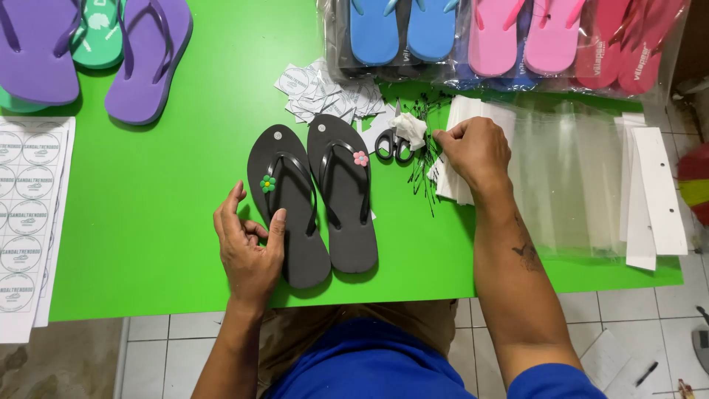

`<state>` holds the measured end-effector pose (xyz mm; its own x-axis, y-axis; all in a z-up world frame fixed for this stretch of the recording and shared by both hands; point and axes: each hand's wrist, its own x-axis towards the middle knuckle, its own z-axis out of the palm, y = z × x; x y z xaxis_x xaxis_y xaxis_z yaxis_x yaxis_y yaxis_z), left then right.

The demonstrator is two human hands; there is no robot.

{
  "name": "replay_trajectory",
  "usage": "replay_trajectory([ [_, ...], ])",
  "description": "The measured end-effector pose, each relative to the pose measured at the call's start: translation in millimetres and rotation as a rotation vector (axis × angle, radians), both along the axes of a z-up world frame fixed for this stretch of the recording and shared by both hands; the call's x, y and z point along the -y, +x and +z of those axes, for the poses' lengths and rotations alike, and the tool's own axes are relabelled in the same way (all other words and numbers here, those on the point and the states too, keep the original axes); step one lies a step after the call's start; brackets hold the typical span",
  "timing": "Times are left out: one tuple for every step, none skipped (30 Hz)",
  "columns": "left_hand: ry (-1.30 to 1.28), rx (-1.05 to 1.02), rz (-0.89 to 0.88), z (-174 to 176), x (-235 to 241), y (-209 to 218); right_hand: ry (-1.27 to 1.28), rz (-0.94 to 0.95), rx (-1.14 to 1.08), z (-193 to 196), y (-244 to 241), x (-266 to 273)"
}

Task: Cleaning flip-flops with a cloth and packaging them into plastic bags

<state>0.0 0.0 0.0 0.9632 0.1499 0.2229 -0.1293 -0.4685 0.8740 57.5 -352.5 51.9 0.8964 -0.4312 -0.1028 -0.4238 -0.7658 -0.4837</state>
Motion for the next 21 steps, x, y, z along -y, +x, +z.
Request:
replay_trajectory([
  [0.0, 0.002, 0.002, 0, 0, 0, 0.0, 0.002, 0.002, -7, 1, 3],
  [0.001, 0.005, 0.0, 0, 0, -1, 0.018, -0.011, 0.032, -13, 2, 7],
  [0.003, 0.009, -0.002, 0, -1, -1, 0.037, -0.024, 0.062, -20, 4, 10],
  [0.003, 0.011, 0.0, 1, -1, -1, 0.037, -0.021, 0.064, -26, 4, 14],
  [-0.005, 0.013, 0.0, 2, 0, -1, 0.078, -0.04, 0.154, -32, 5, 18],
  [-0.013, 0.016, 0.0, 2, 0, -1, 0.119, -0.058, 0.244, -38, 5, 23],
  [-0.013, 0.016, 0.004, 3, 0, -2, 0.119, -0.055, 0.245, -34, 1, 19],
  [-0.018, 0.016, 0.006, 3, 0, -2, 0.181, -0.081, 0.335, -30, -3, 15],
  [-0.024, 0.016, 0.007, 3, 0, -2, 0.243, -0.108, 0.425, -26, -8, 12],
  [-0.023, 0.017, 0.009, 3, 1, -2, 0.244, -0.105, 0.426, -22, -12, 9],
  [-0.02, 0.022, 0.008, 3, 1, -2, 0.275, -0.092, 0.51, -18, -17, 5],
  [-0.018, 0.027, 0.007, 3, 2, -2, 0.306, -0.079, 0.593, -15, -22, 1],
  [-0.016, 0.028, 0.009, 2, 1, -2, 0.308, -0.077, 0.594, -14, -26, 1],
  [-0.01, 0.034, 0.008, 1, 1, -1, 0.316, -0.075, 0.624, -12, -29, 1],
  [-0.005, 0.039, 0.007, 0, 1, -1, 0.324, -0.074, 0.654, -11, -32, 1],
  [-0.004, 0.04, 0.01, 0, 1, -1, 0.326, -0.072, 0.654, -9, -35, 0],
  [-0.004, 0.042, 0.009, 1, 1, -1, 0.345, -0.066, 0.69, -7, -37, -1],
  [-0.004, 0.045, 0.009, 1, 1, -1, 0.364, -0.06, 0.725, -4, -39, -2],
  [-0.003, 0.045, 0.011, 1, 1, -1, 0.365, -0.059, 0.725, -3, -40, 0],
  [-0.003, 0.048, 0.01, 2, 1, -1, 0.424, -0.037, 0.765, -2, -40, 2],
  [-0.003, 0.052, 0.008, 2, 1, -1, 0.484, -0.017, 0.807, -2, -41, 4],
])
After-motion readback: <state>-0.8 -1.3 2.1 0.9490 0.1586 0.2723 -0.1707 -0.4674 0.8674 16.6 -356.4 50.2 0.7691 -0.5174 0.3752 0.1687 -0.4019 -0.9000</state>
